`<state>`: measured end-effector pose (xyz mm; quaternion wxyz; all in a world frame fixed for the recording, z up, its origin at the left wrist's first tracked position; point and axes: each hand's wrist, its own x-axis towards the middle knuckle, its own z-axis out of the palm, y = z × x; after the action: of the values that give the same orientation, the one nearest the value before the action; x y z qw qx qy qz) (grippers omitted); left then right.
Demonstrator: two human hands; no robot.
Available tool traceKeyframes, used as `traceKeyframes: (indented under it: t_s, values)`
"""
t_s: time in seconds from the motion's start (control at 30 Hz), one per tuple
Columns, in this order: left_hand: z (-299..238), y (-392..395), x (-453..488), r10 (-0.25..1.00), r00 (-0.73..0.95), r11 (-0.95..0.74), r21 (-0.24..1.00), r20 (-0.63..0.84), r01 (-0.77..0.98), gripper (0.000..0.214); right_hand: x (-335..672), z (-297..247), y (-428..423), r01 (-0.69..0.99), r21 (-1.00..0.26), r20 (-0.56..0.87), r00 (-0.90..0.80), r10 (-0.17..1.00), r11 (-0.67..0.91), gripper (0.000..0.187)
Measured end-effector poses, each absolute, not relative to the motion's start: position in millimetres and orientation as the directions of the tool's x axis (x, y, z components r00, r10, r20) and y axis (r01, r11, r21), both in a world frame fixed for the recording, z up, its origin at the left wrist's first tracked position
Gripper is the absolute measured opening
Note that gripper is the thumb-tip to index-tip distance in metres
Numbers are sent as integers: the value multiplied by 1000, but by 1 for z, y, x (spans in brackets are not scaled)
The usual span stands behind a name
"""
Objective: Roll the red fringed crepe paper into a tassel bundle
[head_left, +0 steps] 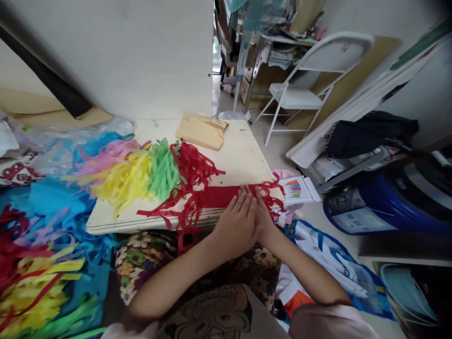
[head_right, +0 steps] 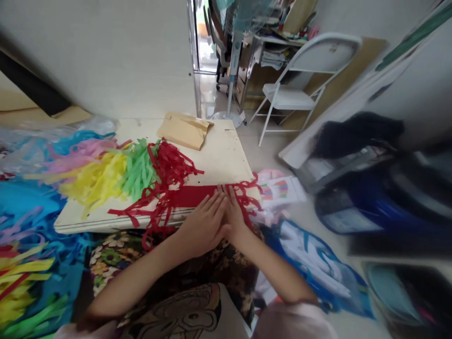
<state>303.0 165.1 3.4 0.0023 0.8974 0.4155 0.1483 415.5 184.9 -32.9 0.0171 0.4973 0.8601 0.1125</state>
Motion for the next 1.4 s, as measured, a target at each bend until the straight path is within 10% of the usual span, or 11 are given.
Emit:
traceKeyframes:
  t_s: [0.43, 0.77, 0.9, 1.4]
  values:
    - [-37, 167, 267, 873, 461, -467, -5, 160, 884, 60, 417, -26, 185, 842, 211, 86, -522, 849, 496, 63]
    - [-57, 172, 254, 706, 490, -506, -119, 512, 854, 25, 412, -14, 178, 892, 117, 254, -452, 855, 437, 54]
    - [-50, 169, 258, 651, 479, -486, -161, 588, 859, 20, 403, -20, 172, 823, 182, 401, -562, 723, 538, 22]
    - [-23, 176, 245, 745, 544, -603, 42, 387, 796, 12, 403, -3, 204, 644, 73, 179, -759, 626, 761, 15]
